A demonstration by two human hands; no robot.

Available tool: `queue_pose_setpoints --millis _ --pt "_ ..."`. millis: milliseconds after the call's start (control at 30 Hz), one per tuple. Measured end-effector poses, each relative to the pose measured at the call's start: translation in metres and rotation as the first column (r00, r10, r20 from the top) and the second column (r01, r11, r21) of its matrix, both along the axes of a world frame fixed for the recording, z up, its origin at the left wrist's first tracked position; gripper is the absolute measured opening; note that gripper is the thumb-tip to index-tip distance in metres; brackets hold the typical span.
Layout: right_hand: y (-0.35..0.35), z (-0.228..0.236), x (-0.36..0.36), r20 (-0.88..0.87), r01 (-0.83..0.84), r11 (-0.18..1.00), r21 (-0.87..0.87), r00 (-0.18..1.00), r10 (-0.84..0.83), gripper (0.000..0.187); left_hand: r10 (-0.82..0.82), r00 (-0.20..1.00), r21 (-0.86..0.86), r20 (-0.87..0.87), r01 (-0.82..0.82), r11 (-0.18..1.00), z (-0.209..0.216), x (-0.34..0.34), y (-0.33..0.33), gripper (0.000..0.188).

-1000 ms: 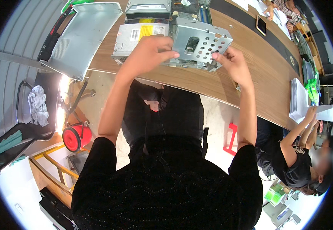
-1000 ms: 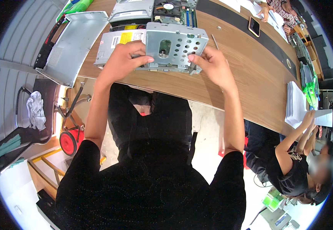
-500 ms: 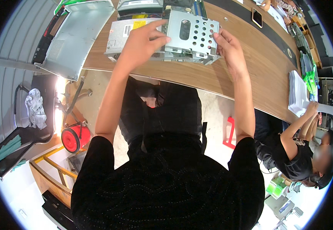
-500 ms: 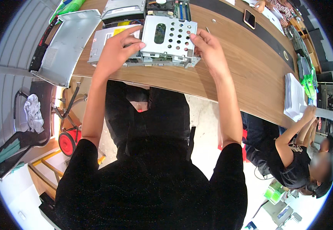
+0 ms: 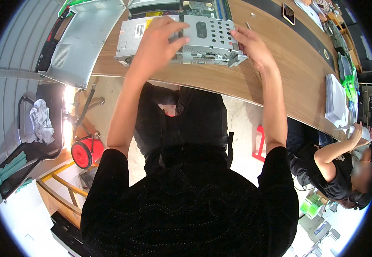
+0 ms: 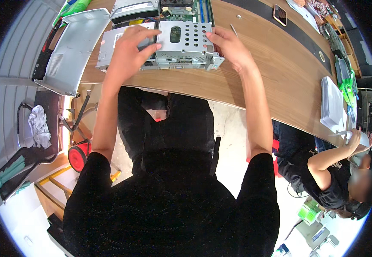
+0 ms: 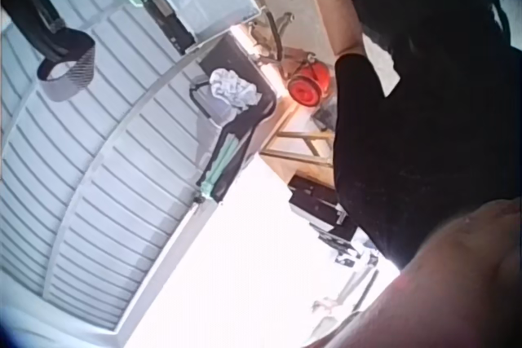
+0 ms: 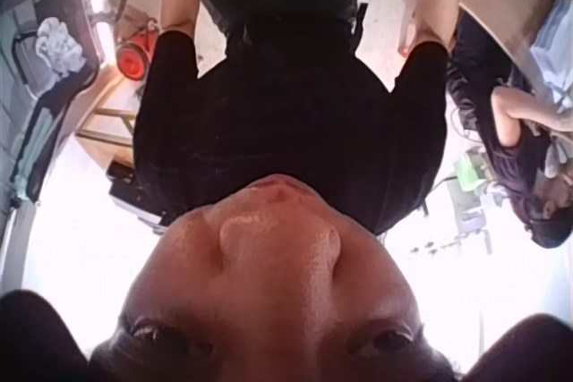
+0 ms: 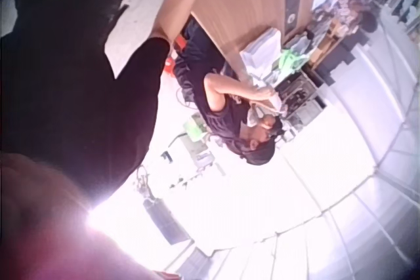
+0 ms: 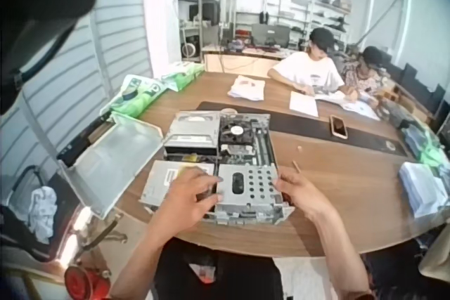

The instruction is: The person uses a screwdriver to remove screws from the power supply unit of a computer and then removes a metal bracket from the computer case.

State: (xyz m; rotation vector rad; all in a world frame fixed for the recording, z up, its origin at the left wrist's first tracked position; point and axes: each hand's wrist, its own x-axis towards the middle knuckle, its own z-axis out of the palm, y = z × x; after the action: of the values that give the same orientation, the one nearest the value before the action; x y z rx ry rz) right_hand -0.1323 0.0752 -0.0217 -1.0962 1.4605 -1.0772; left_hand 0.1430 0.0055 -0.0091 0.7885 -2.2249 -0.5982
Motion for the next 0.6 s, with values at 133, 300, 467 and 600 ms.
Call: queue_pose_setpoints --millis 133,300,467,600 --pt "0.002 0.006 0.002 -0.008 -0.053 0.999 0.010 0.999 0.053 0.034 -0.068 0.992 -0.139 0.108 0.083 0.987 -0.009 0.002 -0.017 0.050" --pt "0.003 0.017 0.013 -0.096 -0.062 0.997 -0.056 0.994 0.056 0.030 -0.217 0.932 -0.156 0.290 0.270 0.950 -0.003 -0.001 -0.034 0.060" --pt "-0.011 -0.009 0.002 -0.062 -0.074 0.996 -0.040 0.996 0.071 0.026 -0.268 0.958 0.121 0.103 0.255 0.959 -0.002 -0.002 -0.042 0.056" --pt "-0.004 -0.012 0.009 0.059 -0.006 0.993 -0.115 0.998 0.013 0.025 -0.217 0.960 -0.127 0.177 0.241 0.962 -0.007 -0.001 -0.037 0.052"
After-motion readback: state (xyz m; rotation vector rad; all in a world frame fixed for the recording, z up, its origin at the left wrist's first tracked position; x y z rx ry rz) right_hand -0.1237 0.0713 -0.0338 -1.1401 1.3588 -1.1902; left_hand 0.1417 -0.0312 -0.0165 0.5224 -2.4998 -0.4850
